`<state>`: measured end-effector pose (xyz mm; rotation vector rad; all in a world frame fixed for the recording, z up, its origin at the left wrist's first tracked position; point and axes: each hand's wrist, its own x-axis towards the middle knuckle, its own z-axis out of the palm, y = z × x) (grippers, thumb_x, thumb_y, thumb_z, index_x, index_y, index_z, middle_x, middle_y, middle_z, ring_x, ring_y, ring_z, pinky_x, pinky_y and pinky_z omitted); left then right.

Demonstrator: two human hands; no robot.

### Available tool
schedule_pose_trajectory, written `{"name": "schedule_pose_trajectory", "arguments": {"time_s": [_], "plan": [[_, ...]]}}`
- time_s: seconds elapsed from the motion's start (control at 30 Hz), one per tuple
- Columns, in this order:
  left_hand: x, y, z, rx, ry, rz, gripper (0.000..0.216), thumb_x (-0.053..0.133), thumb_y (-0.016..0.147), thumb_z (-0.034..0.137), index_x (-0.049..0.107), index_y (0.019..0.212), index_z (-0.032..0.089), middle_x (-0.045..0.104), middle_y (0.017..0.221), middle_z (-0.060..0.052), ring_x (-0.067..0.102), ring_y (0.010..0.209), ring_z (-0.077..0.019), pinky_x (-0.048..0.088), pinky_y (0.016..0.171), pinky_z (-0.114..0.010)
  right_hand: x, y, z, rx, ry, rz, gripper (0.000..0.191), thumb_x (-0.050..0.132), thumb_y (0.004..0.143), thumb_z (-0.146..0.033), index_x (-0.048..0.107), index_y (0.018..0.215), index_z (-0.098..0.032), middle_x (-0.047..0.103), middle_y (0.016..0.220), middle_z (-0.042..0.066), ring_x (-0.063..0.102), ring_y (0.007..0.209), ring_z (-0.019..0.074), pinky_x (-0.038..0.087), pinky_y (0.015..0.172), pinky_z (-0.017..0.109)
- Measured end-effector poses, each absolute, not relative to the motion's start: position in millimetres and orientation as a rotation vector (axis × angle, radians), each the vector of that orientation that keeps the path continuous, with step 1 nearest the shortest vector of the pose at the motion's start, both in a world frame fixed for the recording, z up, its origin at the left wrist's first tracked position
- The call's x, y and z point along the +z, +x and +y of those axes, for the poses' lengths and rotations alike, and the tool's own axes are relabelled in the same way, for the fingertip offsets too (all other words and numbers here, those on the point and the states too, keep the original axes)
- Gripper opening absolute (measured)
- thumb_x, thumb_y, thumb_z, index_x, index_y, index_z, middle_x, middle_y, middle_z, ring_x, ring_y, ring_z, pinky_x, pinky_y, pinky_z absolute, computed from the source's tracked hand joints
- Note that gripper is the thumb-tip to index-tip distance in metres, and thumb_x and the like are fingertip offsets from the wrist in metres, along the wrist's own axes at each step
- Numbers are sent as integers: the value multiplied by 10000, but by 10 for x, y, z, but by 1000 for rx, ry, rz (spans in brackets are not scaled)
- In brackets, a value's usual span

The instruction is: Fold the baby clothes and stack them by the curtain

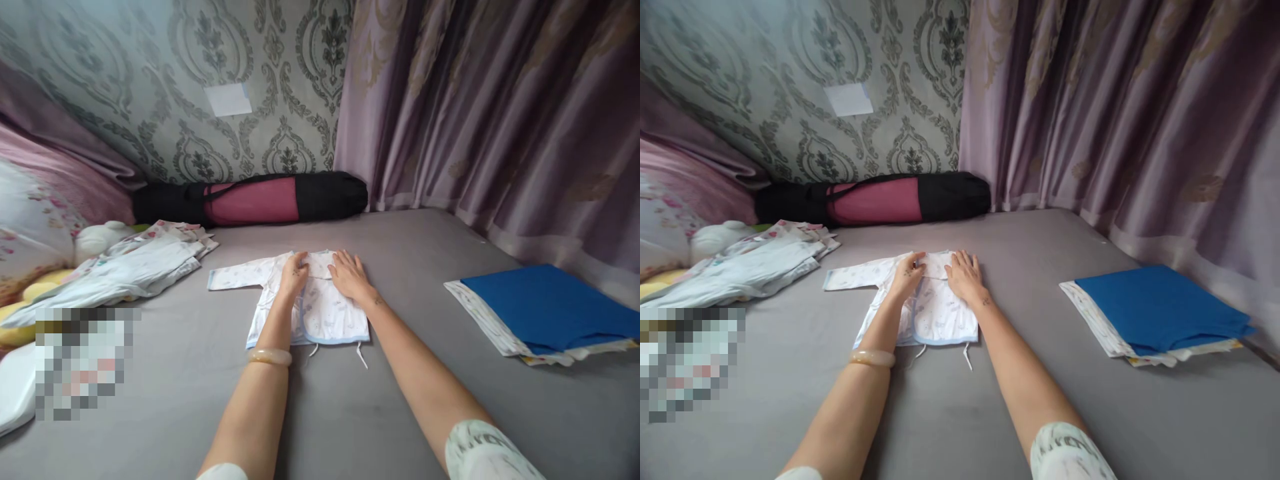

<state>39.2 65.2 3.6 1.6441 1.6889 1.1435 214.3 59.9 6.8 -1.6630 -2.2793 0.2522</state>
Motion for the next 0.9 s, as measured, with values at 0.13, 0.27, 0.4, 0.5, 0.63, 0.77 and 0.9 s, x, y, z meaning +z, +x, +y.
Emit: {"name": "schedule_pose_trajectory", "arguments": {"time_s": [0.13,0.27,0.4,0.5,0.63,0.77,0.9], "plan": [[-11,372,672,1087,1740,1701,524,464,745,87,629,1239,140,644,1222,-113,575,1158,-246,418,1040,-367,84,2126,537,259,-1739,-2324,631,226,1007,-435,330,1494,-48,249,1582,148,147,1476,260,54,1190,459],[-57,365,697,1048,1824,1740,547,445,725,54,625,1238,113,632,1227,-131,553,1196,-245,383,1069,-338,77,2142,534,264,-1765,-2339,650,201,1004,-447,293,1510,-51,217,1592,137,134,1479,249,40,1190,453],[-93,347,713,994,1869,1777,550,440,727,46,607,1250,76,614,1234,-164,545,1194,-261,384,1058,-341,62,2147,538,279,-1777,-2344,664,188,1002,-458,268,1518,-48,196,1597,138,124,1481,248,41,1189,469],[-109,337,722,943,1903,1804,552,436,727,41,599,1250,113,610,1233,-145,542,1185,-257,389,1042,-349,55,2143,547,291,-1793,-2344,661,187,1004,-458,256,1522,-53,187,1600,138,119,1482,248,45,1187,482],[-104,356,725,811,1990,1860,568,434,716,23,570,1258,127,614,1192,-143,543,1157,-255,382,1018,-357,49,2141,558,301,-1799,-2349,656,198,1005,-454,257,1522,-55,184,1601,136,125,1481,250,58,1185,482],[-117,390,708,710,2066,1919,596,448,702,12,532,1278,138,598,1183,-150,526,1152,-267,359,1007,-368,44,2135,553,290,-1807,-2346,653,205,1003,-456,264,1521,-63,183,1603,132,125,1481,246,75,1185,465],[-165,398,681,727,2040,2006,477,450,761,37,569,1215,124,548,1259,-196,497,1169,-298,356,992,-405,30,2123,552,265,-1824,-2344,647,204,1003,-449,265,1521,-68,187,1603,129,128,1480,238,86,1185,451]]}}
